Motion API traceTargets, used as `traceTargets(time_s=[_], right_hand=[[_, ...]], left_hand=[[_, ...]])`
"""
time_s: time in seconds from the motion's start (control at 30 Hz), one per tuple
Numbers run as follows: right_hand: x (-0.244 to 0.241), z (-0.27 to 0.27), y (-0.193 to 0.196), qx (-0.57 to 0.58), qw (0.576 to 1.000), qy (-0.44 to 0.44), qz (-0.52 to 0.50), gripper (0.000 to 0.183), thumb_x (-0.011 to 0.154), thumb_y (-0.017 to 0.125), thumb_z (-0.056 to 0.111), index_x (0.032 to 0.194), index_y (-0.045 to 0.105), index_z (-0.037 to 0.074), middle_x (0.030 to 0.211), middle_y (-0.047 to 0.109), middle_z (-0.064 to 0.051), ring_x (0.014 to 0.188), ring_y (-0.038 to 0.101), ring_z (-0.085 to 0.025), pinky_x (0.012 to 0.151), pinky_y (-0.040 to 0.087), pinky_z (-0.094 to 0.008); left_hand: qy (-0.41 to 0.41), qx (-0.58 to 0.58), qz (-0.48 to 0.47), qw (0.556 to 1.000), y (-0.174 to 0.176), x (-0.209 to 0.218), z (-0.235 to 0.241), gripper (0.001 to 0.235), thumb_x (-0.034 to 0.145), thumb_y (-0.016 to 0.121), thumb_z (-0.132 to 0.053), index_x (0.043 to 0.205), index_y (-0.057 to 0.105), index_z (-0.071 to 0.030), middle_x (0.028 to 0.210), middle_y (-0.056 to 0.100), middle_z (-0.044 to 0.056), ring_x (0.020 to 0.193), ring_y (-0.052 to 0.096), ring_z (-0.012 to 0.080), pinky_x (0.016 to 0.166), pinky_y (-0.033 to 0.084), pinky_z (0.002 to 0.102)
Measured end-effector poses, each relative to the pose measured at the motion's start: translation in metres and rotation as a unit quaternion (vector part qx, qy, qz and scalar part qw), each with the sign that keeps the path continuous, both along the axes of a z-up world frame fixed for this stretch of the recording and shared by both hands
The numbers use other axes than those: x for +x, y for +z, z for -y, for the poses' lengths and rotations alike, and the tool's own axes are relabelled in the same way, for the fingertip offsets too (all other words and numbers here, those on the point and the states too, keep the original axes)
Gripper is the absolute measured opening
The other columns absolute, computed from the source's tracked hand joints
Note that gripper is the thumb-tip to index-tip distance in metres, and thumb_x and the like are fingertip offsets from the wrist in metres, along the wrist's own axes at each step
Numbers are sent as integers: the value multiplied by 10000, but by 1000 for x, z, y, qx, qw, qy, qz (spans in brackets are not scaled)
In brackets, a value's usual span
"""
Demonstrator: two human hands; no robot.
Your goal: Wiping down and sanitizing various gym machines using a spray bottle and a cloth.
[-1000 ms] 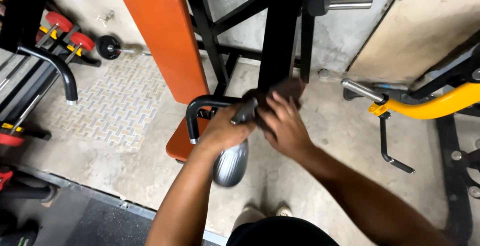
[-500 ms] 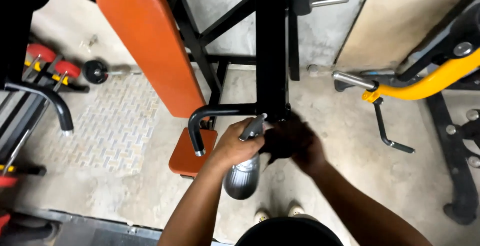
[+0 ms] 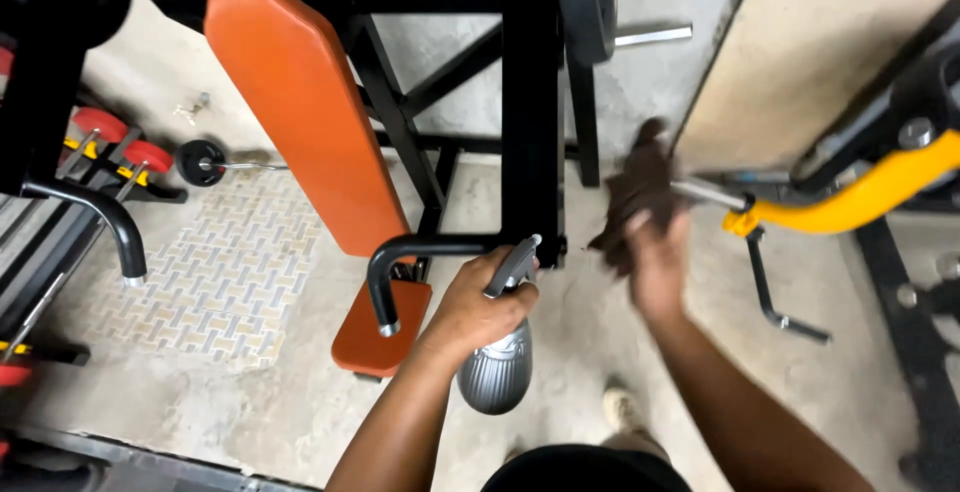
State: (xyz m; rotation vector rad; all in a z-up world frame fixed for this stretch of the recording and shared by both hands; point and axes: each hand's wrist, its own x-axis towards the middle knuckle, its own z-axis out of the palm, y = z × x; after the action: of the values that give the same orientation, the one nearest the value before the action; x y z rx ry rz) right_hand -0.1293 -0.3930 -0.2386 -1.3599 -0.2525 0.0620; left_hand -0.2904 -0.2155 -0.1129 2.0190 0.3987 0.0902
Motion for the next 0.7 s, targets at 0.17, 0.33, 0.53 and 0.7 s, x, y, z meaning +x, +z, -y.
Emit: traceTargets(time_s=[0.17, 0.33, 0.53, 0.7], right_hand=[[-22, -34, -30, -117, 917, 121, 361, 669, 945, 630, 104, 1541, 340, 11, 1519, 312, -307, 1382, 323, -436, 1110, 300, -511], [45, -62, -18, -80, 893, 207, 391, 695, 932, 662, 34, 1548, 341, 1, 1674, 201, -274, 1570, 245, -424, 1261, 267, -488], [157, -135, 18, -67, 899, 160, 402, 690, 1004, 686, 129, 1571, 323, -22, 1672, 237, -264, 1563, 264, -437, 1275, 249, -510], [138, -125, 32, -67, 917, 152, 364, 677, 1008, 670, 194, 1560, 344, -24, 1642, 234, -293, 1491, 313, -473, 1225, 299, -516]], left_hand=[[68, 107, 49, 991, 17, 25, 17, 427, 734, 660, -257, 1135, 688, -111, 952, 744, 173, 906, 716, 352, 797, 558, 408], [131, 155, 22, 979, 32, 52, 36, 444, 725, 701, -288, 1132, 676, -111, 984, 732, 198, 953, 701, 387, 830, 557, 441], [196, 145, 5, 970, 30, 82, 64, 388, 749, 661, -242, 1113, 675, -108, 969, 737, 189, 927, 702, 386, 803, 554, 441], [261, 109, 9, 959, 19, 87, 84, 352, 725, 641, -204, 1060, 692, -108, 902, 741, 182, 883, 717, 366, 782, 562, 430]])
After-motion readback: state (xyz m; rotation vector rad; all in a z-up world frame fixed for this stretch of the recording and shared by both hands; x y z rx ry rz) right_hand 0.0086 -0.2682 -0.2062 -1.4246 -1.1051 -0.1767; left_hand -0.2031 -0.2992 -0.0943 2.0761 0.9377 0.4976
